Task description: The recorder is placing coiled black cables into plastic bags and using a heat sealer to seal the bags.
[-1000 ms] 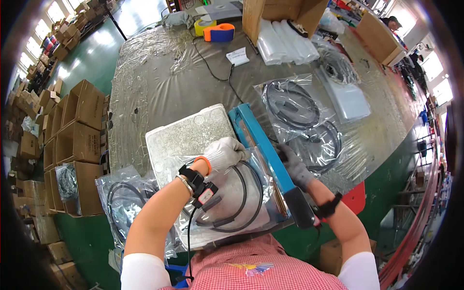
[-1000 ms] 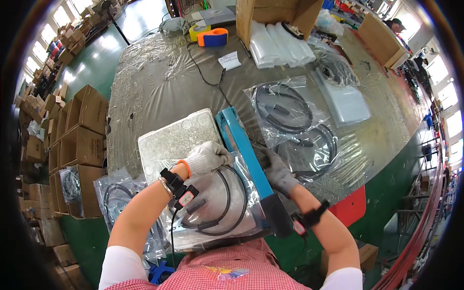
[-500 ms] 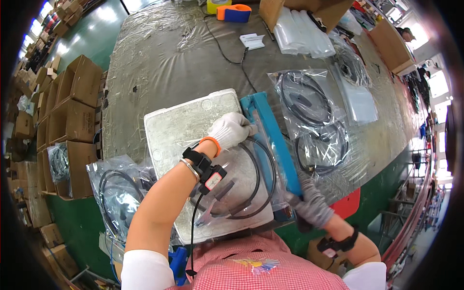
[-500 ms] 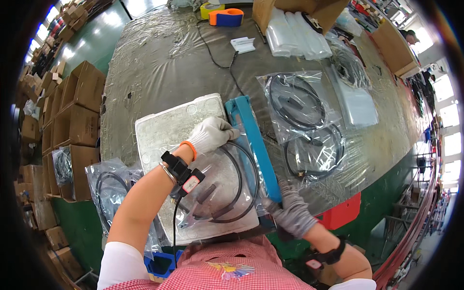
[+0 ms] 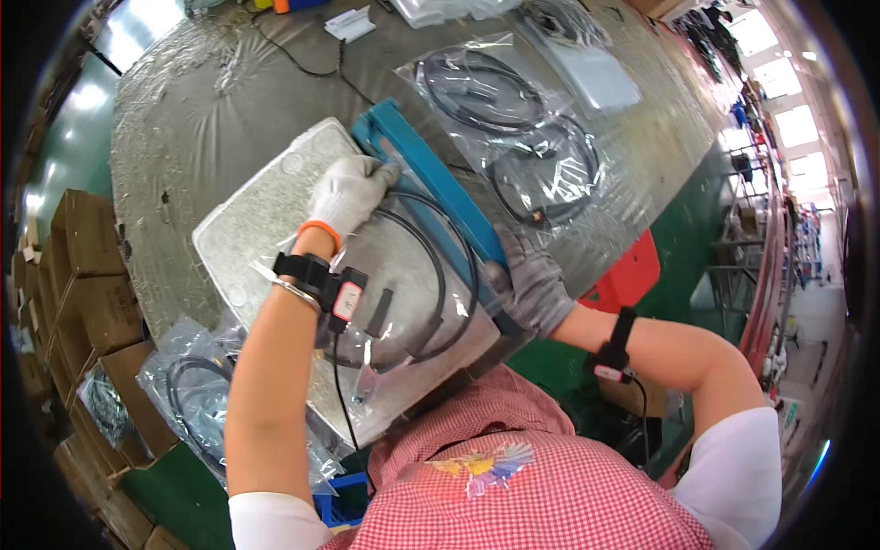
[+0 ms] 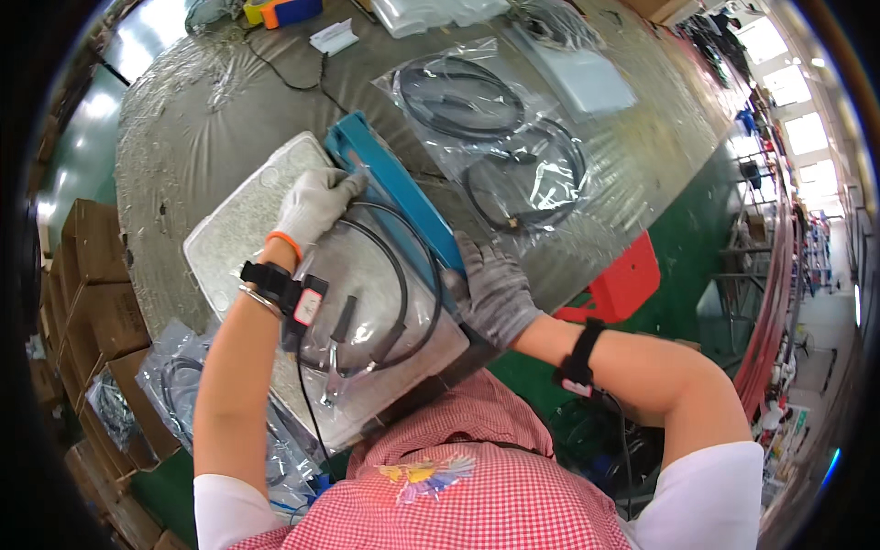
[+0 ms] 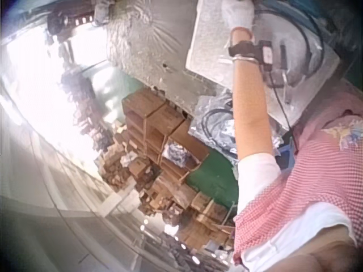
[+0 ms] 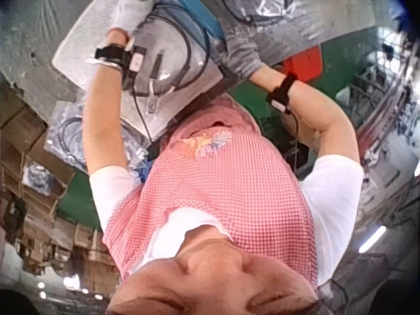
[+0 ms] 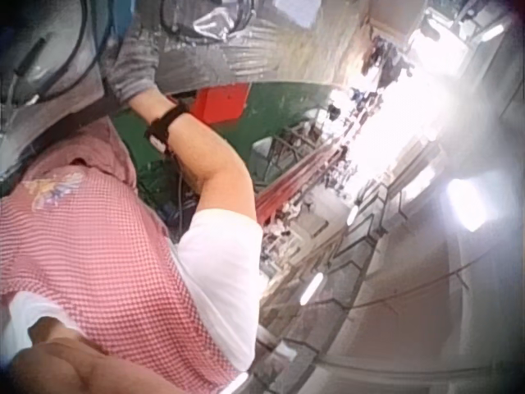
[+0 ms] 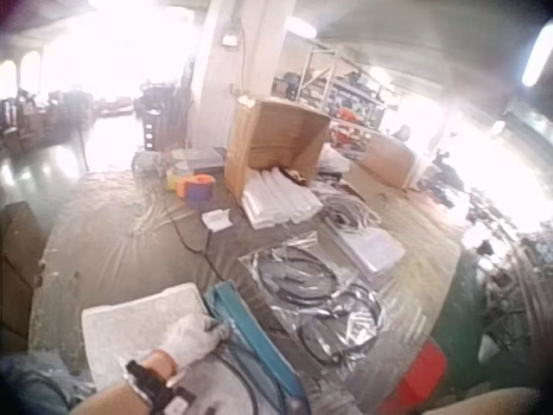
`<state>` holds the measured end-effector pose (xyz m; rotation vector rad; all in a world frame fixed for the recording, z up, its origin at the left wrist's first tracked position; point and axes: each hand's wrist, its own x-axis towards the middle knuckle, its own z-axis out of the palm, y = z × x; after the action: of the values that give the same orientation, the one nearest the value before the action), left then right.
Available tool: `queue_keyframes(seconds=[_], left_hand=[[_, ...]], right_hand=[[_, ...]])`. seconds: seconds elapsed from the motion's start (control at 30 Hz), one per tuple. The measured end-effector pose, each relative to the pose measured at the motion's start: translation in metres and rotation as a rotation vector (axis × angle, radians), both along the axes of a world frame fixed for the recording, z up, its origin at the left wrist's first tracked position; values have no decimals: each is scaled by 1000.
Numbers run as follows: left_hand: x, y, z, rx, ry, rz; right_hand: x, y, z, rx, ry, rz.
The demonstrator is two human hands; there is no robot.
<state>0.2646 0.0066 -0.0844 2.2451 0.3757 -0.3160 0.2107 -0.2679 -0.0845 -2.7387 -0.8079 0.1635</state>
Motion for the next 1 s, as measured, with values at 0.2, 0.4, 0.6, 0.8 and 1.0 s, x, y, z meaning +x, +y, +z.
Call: queue_keyframes(seconds=[0.2, 0.4, 0.6, 0.8, 1.0], left_hand=[[-23, 23, 19, 72, 84, -247], [-61, 38, 5, 137, 12, -173], [-60, 21, 10, 330, 74, -177], [-60, 18, 6, 327, 94, -156], [-66, 17, 4, 354, 56, -90]], right_hand=[[-3, -5, -6, 10, -19, -38], [-7, 0, 1, -72, -2, -59], [-7, 1, 7, -92, -3, -62], [-4, -2, 0, -82, -69, -38], [-8, 5, 2, -82, -39, -67]])
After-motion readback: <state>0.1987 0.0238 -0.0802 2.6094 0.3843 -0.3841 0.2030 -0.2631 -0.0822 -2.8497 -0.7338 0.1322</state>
